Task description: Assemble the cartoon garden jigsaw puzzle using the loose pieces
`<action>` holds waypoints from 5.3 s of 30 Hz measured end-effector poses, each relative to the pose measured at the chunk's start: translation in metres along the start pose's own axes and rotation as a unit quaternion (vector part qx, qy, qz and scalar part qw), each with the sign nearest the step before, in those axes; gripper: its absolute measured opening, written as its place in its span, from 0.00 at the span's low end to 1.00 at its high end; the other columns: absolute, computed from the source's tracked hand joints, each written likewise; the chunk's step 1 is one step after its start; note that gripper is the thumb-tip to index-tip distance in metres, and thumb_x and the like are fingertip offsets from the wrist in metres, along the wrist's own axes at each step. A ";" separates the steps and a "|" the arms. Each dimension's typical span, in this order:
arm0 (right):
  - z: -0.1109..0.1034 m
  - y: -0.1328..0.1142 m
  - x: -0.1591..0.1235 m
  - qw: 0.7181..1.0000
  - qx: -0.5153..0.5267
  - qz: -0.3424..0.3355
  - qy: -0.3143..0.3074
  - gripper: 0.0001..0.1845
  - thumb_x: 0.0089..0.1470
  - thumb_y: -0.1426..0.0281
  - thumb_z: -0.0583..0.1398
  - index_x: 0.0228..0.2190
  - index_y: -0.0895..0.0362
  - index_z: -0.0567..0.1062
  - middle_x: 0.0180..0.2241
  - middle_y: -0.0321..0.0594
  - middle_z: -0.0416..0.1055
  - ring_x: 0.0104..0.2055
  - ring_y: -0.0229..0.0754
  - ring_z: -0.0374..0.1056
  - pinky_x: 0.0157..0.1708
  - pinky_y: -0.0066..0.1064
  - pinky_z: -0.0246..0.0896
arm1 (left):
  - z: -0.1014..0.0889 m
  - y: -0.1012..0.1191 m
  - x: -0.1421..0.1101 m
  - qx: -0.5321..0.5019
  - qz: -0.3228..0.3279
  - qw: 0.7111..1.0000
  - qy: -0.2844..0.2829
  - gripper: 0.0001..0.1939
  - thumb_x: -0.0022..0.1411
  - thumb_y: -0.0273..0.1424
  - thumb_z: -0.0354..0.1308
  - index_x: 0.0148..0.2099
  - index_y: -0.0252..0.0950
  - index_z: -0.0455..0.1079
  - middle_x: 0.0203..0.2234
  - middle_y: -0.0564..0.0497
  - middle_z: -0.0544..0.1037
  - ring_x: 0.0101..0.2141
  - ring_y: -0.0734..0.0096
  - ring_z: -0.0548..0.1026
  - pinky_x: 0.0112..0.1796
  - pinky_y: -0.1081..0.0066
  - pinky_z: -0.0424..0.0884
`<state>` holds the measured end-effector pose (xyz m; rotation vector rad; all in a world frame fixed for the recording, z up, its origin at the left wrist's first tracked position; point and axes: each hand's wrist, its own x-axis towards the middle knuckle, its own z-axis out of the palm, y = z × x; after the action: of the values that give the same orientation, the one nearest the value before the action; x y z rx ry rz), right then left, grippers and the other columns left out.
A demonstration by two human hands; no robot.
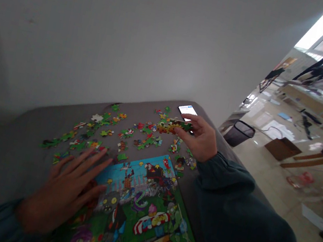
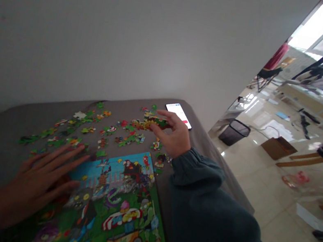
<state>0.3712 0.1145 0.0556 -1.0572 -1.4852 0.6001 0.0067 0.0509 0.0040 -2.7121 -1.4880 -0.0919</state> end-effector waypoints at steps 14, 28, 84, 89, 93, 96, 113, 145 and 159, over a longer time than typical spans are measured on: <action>0.002 0.000 -0.003 1.000 -0.010 -0.001 -0.004 0.23 0.50 0.63 0.69 0.47 0.57 0.75 0.40 0.43 0.81 0.37 0.43 0.77 0.41 0.42 0.75 | -0.026 -0.034 0.009 -0.022 -0.149 0.986 -0.075 0.30 0.69 0.47 0.39 0.67 0.44 0.63 0.70 0.46 0.60 0.69 0.47 0.56 0.62 0.38 0.56; 0.008 -0.001 -0.009 1.000 -0.005 0.024 -0.015 0.25 0.47 0.62 0.71 0.46 0.58 0.75 0.40 0.46 0.82 0.38 0.46 0.79 0.38 0.42 0.76 | -0.041 -0.095 -0.009 -0.056 -0.305 0.943 0.118 0.28 0.74 0.43 0.32 0.57 0.40 0.69 0.53 0.48 0.76 0.53 0.54 0.74 0.53 0.51 0.72; 0.013 0.005 -0.014 0.999 -0.018 0.019 -0.038 0.25 0.48 0.63 0.70 0.46 0.60 0.76 0.41 0.49 0.81 0.38 0.47 0.78 0.40 0.43 0.75 | -0.007 -0.036 0.007 -0.039 -0.085 0.990 -0.104 0.36 0.70 0.55 0.35 0.74 0.49 0.45 0.72 0.53 0.51 0.71 0.49 0.49 0.63 0.38 0.51; 0.013 0.004 -0.015 0.998 -0.016 0.027 -0.046 0.24 0.49 0.63 0.69 0.47 0.59 0.76 0.40 0.46 0.82 0.38 0.46 0.78 0.40 0.42 0.75 | -0.006 -0.037 0.004 -0.039 -0.080 0.992 -0.091 0.36 0.69 0.55 0.35 0.74 0.50 0.43 0.73 0.53 0.49 0.71 0.49 0.47 0.63 0.39 0.50; 0.013 0.004 -0.015 0.998 -0.023 0.027 -0.048 0.24 0.48 0.64 0.69 0.47 0.59 0.76 0.42 0.47 0.81 0.39 0.46 0.78 0.41 0.42 0.75 | -0.005 -0.039 0.003 -0.044 -0.071 0.992 -0.092 0.34 0.70 0.54 0.35 0.74 0.52 0.43 0.73 0.55 0.50 0.71 0.49 0.49 0.63 0.39 0.51; 0.013 0.005 -0.015 0.998 -0.022 0.030 -0.049 0.24 0.49 0.65 0.69 0.48 0.60 0.76 0.42 0.48 0.81 0.38 0.46 0.78 0.41 0.43 0.75 | -0.002 -0.041 0.002 -0.044 -0.066 0.993 -0.083 0.34 0.70 0.53 0.34 0.74 0.53 0.42 0.73 0.56 0.50 0.71 0.49 0.48 0.63 0.40 0.51; 0.013 -0.003 -0.011 0.999 -0.031 0.001 0.030 0.18 0.51 0.63 0.68 0.43 0.55 0.75 0.40 0.43 0.80 0.38 0.43 0.77 0.40 0.40 0.75 | -0.006 -0.041 0.004 -0.053 -0.081 0.989 -0.109 0.31 0.72 0.48 0.37 0.74 0.54 0.44 0.73 0.56 0.48 0.71 0.47 0.47 0.64 0.40 0.49; -0.024 0.019 0.016 0.987 -0.009 -0.013 0.157 0.20 0.52 0.60 0.67 0.45 0.51 0.73 0.42 0.42 0.80 0.44 0.47 0.78 0.50 0.47 0.75 | 0.010 -0.061 0.000 -0.052 -0.068 0.995 -0.059 0.29 0.73 0.45 0.38 0.73 0.62 0.42 0.73 0.61 0.51 0.70 0.51 0.51 0.63 0.44 0.53; -0.009 0.008 0.007 0.989 0.002 0.003 0.145 0.21 0.48 0.58 0.69 0.42 0.52 0.73 0.39 0.41 0.80 0.39 0.45 0.78 0.44 0.44 0.76 | 0.001 -0.054 0.004 -0.053 -0.070 0.993 -0.084 0.28 0.73 0.45 0.36 0.73 0.55 0.48 0.73 0.57 0.50 0.71 0.51 0.50 0.64 0.45 0.53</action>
<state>0.3821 0.1229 0.0540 -1.0962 -1.2268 0.4325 -0.0366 0.0828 0.0041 -2.7536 -1.7680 0.0560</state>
